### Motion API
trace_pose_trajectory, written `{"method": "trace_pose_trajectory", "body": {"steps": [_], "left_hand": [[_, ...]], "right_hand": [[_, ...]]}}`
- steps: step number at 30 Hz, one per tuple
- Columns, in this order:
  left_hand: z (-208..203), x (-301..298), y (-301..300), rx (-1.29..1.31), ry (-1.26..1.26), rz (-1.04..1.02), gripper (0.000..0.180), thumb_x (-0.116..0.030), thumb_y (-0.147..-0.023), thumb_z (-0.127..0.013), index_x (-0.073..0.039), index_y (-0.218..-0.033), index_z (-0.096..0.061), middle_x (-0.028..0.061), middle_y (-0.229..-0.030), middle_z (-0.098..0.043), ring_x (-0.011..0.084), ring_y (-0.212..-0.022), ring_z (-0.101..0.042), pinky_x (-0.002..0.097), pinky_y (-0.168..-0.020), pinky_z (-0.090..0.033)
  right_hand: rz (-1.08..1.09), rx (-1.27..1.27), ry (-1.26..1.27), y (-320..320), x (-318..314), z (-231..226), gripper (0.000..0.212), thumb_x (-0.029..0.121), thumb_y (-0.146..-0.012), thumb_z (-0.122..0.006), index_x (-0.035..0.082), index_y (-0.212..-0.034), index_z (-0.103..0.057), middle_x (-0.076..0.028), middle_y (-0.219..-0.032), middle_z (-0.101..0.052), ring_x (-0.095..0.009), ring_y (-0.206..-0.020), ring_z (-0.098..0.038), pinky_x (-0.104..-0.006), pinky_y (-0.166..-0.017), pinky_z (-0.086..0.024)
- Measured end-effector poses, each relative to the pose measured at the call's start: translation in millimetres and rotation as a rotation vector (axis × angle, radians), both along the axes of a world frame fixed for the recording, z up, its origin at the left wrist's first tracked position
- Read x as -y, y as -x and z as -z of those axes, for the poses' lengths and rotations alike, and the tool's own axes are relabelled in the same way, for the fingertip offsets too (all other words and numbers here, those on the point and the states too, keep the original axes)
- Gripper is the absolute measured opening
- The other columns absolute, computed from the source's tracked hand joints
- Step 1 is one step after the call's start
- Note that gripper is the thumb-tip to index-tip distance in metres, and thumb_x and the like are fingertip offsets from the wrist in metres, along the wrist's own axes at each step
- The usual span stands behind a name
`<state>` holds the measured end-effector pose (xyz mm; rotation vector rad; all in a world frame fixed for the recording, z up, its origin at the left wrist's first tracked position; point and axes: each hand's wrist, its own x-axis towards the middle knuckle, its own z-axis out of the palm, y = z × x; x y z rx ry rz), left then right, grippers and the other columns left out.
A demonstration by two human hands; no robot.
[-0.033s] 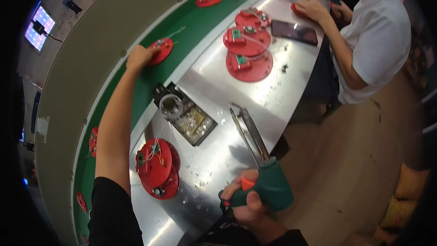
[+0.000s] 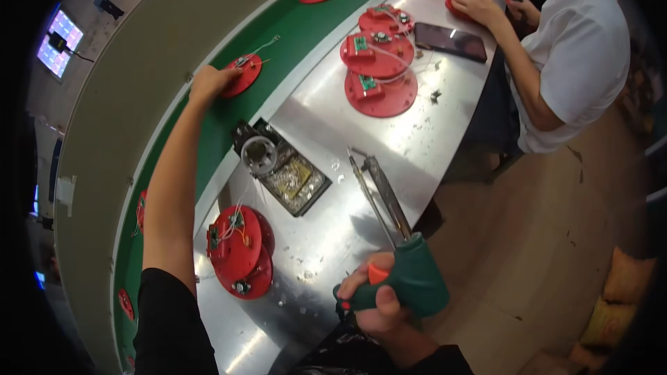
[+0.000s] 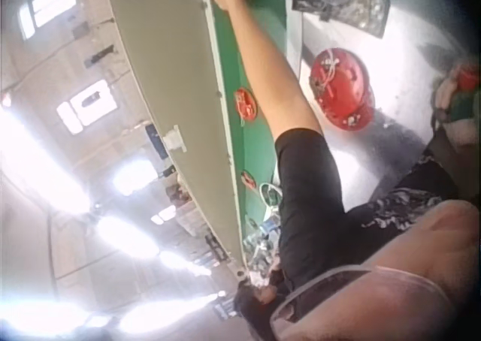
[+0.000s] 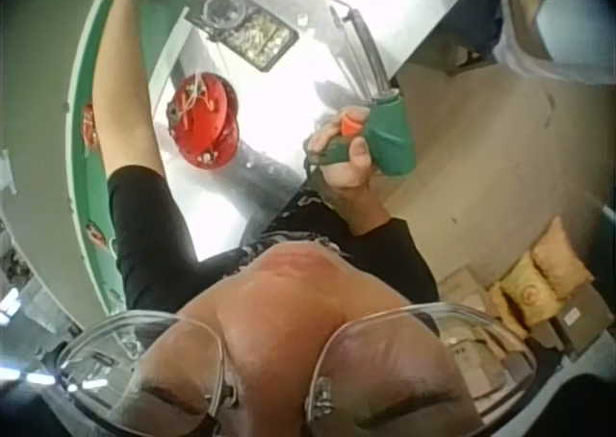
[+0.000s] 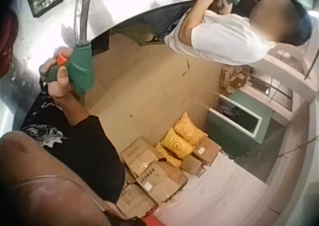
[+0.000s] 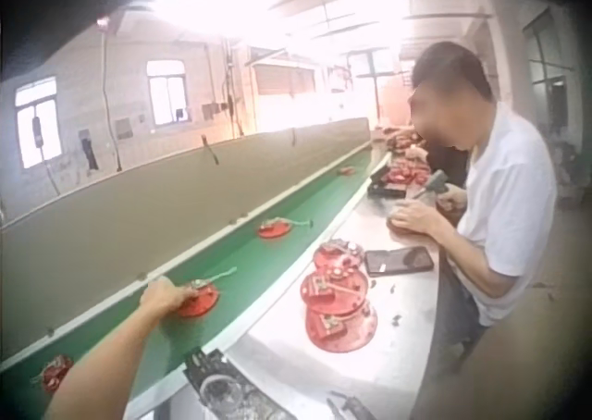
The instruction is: Soldering electronic components onto small green circuit boards on an assembly line.
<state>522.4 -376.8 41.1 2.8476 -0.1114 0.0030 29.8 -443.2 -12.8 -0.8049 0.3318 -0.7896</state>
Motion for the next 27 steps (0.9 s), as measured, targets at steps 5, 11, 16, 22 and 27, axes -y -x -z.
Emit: {"method": "trace_pose_trajectory", "body": {"steps": [5,11,16,22,27], "left_hand": [[-7.7,-53.0,17.0,-0.088,-0.017,0.060,0.050,-0.051,-0.070,-0.083,-0.002,-0.078,-0.079,0.0156,-0.085,-0.076,0.0238,-0.082,-0.073,0.0345,-0.078,-0.054],[-51.7,-154.0,99.3,-0.142,0.199,-0.035,0.053,-0.054,-0.070,-0.081,-0.002,-0.080,-0.080,0.0111,-0.070,-0.071,0.0183,-0.064,-0.066,0.0352,-0.059,-0.050],[-74.1,-157.5,218.0,-0.262,0.237,0.397,0.048,-0.048,-0.075,-0.080,0.000,-0.081,-0.078,0.0111,-0.068,-0.070,0.0147,-0.062,-0.068,0.0311,-0.055,-0.052],[-35.2,-147.2,280.5,-0.094,0.071,0.634,0.088,-0.082,-0.065,-0.072,0.003,-0.083,-0.073,0.0207,-0.086,-0.073,0.0375,-0.083,-0.072,0.0457,-0.074,-0.057],[-31.6,-245.7,271.5,0.171,0.051,0.418,0.068,-0.066,-0.090,-0.058,0.001,-0.090,-0.071,0.0205,-0.092,-0.072,0.0366,-0.089,-0.071,0.0472,-0.075,-0.057]], "right_hand": [[0.008,0.047,0.105,-8.9,11.2,6.7,0.048,0.045,-0.098,-0.050,-0.001,-0.110,-0.045,-0.015,-0.095,-0.051,-0.019,-0.049,-0.056,-0.0342,-0.045,-0.051],[0.096,0.042,0.164,-17.3,7.6,6.0,0.043,0.039,-0.097,-0.048,0.000,-0.114,-0.046,-0.015,-0.096,-0.053,-0.018,-0.048,-0.053,-0.0344,-0.045,-0.049],[0.179,0.022,0.021,-20.0,2.4,17.5,0.039,0.038,-0.098,-0.046,0.002,-0.111,-0.051,-0.011,-0.089,-0.055,-0.017,-0.051,-0.052,-0.0315,-0.049,-0.045],[0.129,-0.054,0.122,-10.1,14.9,15.9,0.036,0.037,-0.100,-0.044,0.004,-0.105,-0.055,-0.007,-0.079,-0.053,-0.015,-0.056,-0.048,-0.0284,-0.056,-0.041],[0.086,-0.023,0.176,-18.4,3.6,10.9,0.036,0.035,-0.101,-0.041,0.002,-0.105,-0.054,-0.005,-0.065,-0.050,-0.016,-0.058,-0.049,-0.0281,-0.057,-0.040]]}}
